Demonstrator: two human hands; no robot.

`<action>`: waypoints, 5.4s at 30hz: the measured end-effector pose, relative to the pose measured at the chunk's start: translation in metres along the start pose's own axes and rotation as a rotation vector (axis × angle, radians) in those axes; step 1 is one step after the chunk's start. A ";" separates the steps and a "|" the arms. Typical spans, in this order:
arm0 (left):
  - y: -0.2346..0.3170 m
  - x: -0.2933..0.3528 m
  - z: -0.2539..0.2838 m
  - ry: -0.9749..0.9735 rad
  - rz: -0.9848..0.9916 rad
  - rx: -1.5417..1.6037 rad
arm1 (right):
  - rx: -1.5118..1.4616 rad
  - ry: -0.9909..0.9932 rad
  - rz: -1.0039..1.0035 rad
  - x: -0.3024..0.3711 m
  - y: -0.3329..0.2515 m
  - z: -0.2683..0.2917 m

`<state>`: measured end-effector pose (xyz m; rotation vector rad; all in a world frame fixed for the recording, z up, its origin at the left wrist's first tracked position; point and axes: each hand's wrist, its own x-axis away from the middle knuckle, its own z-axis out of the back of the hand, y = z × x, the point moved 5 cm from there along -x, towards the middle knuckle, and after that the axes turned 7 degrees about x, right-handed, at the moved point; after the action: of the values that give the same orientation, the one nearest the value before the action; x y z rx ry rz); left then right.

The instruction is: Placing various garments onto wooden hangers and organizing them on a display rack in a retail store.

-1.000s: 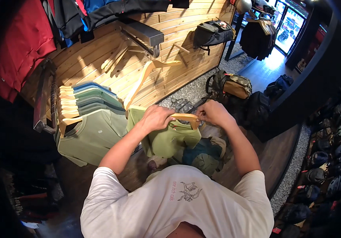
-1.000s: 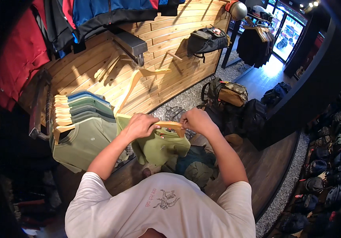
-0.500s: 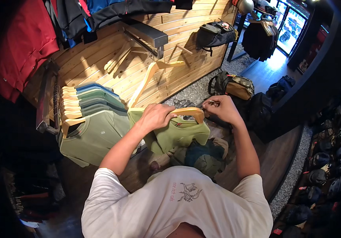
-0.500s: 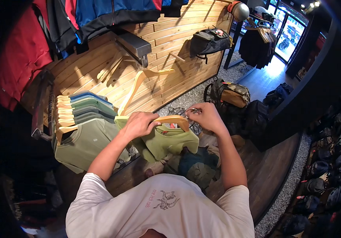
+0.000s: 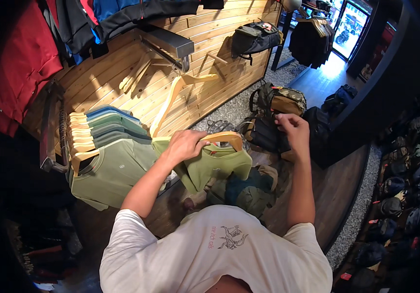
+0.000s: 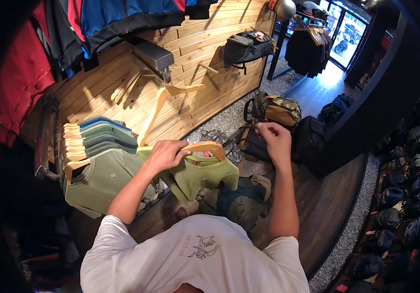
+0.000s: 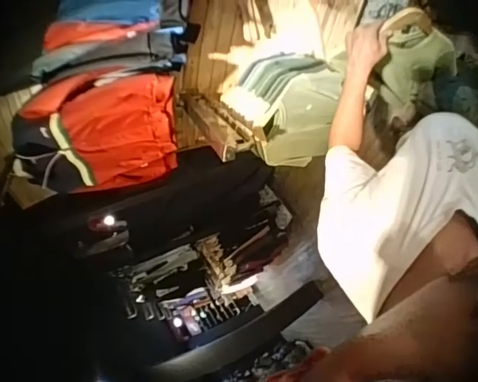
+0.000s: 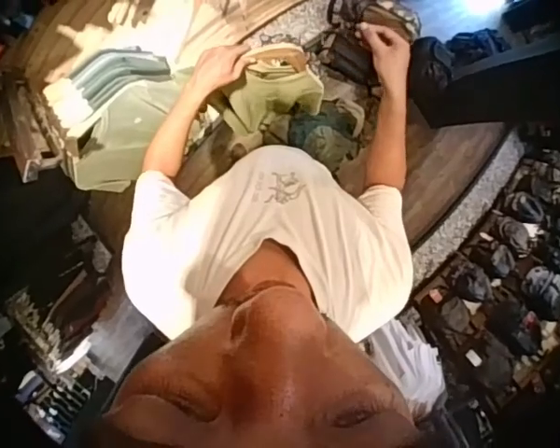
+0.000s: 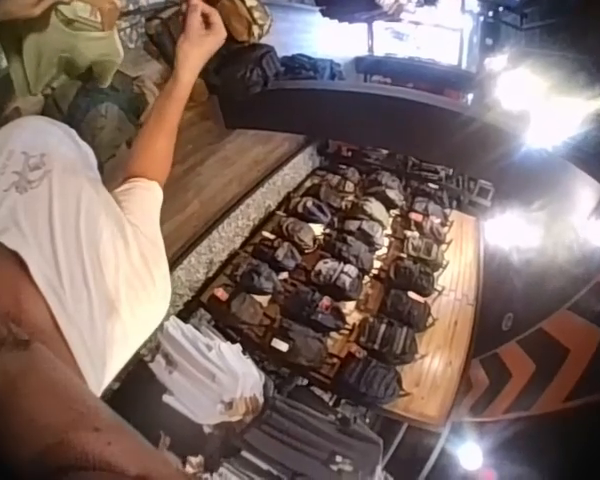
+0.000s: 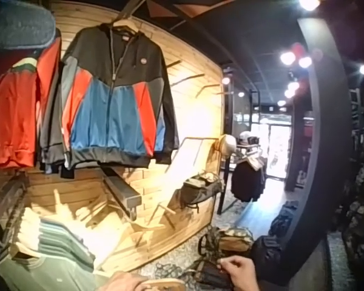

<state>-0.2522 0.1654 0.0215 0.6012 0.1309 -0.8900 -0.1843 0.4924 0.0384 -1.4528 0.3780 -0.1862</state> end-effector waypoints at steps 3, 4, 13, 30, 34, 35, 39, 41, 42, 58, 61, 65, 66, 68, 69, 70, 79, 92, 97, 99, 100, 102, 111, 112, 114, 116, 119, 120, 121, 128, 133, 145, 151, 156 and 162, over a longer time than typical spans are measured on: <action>0.000 -0.003 -0.005 -0.019 -0.002 -0.002 | 0.338 -0.002 0.224 0.014 -0.012 -0.026; 0.000 -0.003 -0.006 -0.030 -0.011 -0.006 | 0.342 -0.087 0.281 0.019 -0.020 -0.044; -0.001 0.000 0.002 -0.023 0.074 0.002 | -0.145 0.103 0.072 -0.016 0.002 -0.024; -0.073 0.117 0.029 0.189 0.538 0.199 | 0.531 -0.214 0.588 -0.020 0.026 -0.126; -0.058 0.171 0.034 0.244 0.738 0.335 | 0.630 -0.155 0.683 -0.040 0.020 -0.154; -0.039 0.180 0.045 0.271 0.811 0.357 | 0.591 -0.181 0.683 -0.042 0.022 -0.165; -0.079 0.269 0.058 0.504 0.872 0.547 | 0.315 -0.462 0.535 -0.032 0.015 -0.213; -0.077 0.298 0.068 0.375 1.008 0.269 | 0.395 -0.431 0.689 -0.031 0.023 -0.230; -0.075 0.315 0.074 0.476 0.991 0.213 | 0.487 -0.447 0.646 -0.017 0.009 -0.240; -0.039 0.285 0.210 0.376 0.127 1.284 | 0.473 -0.916 0.800 0.151 -0.030 -0.408; -0.041 0.285 0.213 0.000 0.057 1.390 | 0.492 -0.949 0.827 0.178 -0.039 -0.431; -0.068 0.303 0.228 0.058 0.106 1.326 | 0.431 -0.922 0.830 0.200 -0.038 -0.450; -0.060 0.303 0.237 0.202 0.061 1.290 | 0.443 -0.914 0.787 0.205 -0.038 -0.453; -0.074 0.314 0.238 0.301 0.224 1.190 | 0.451 -0.866 0.734 0.214 -0.039 -0.457; -0.082 0.321 0.239 0.409 0.384 1.079 | 0.454 -0.857 0.729 0.221 -0.040 -0.460; -0.083 0.326 0.240 0.537 0.494 0.718 | 0.501 -0.777 0.700 0.225 -0.041 -0.461; -0.095 0.378 0.238 0.810 0.520 0.547 | 0.569 -0.612 0.557 0.213 -0.001 -0.480; -0.163 0.458 0.203 0.648 0.674 -0.140 | 0.588 -0.685 0.678 0.180 -0.009 -0.596; -0.196 0.443 0.192 0.631 0.782 -0.381 | 0.633 -0.493 0.750 0.197 0.006 -0.618; -0.212 0.442 0.193 0.618 0.798 -0.390 | 0.641 -0.510 0.716 0.190 0.008 -0.633; -0.220 0.442 0.195 0.610 0.816 -0.401 | 0.648 -0.530 0.687 0.184 0.009 -0.640; -0.235 0.437 0.203 0.597 0.828 -0.375 | 0.647 -0.545 0.665 0.171 0.007 -0.652; -0.160 0.402 0.151 0.798 0.530 -0.405 | 0.337 -0.669 0.584 0.162 0.024 -0.570; -0.153 0.397 0.148 0.835 0.539 -0.443 | 0.270 -0.725 0.548 0.160 0.025 -0.546; -0.133 0.369 0.141 0.845 0.526 -0.552 | 0.190 -0.626 0.417 0.144 0.040 -0.489; -0.111 0.333 0.128 0.833 0.419 -0.569 | 0.140 -0.474 0.355 0.129 0.069 -0.429; -0.105 0.278 0.058 0.479 0.293 -0.059 | 0.218 -0.451 0.024 0.123 0.148 -0.349; -0.101 0.256 0.028 0.413 0.314 -0.016 | 0.285 -0.396 -0.016 0.122 0.173 -0.325; -0.108 0.242 -0.009 0.292 0.332 0.054 | 0.277 -0.373 -0.038 0.125 0.197 -0.300; -0.148 0.165 -0.239 -0.298 0.550 0.412 | 0.550 -0.009 -0.407 0.163 0.385 -0.124; -0.184 0.155 -0.397 -0.504 0.584 0.456 | 0.710 0.067 -0.732 0.201 0.549 -0.044; -0.187 0.156 -0.563 -0.798 0.823 0.569 | 0.846 -0.001 -1.047 0.223 0.764 0.031; -0.189 0.160 -0.538 -0.786 0.901 0.665 | 0.747 0.382 -0.913 0.212 0.656 0.042; -0.161 0.118 -0.492 -0.750 0.792 0.784 | 0.387 0.498 -0.794 0.176 0.529 0.035; -0.096 0.039 -0.418 -0.842 0.512 0.812 | -0.180 0.475 -0.439 0.085 0.334 -0.001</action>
<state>-0.2443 0.3200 -0.3809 0.8958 -1.1458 -0.6032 -0.1406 0.5012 -0.3036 -1.6512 0.4622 -0.8794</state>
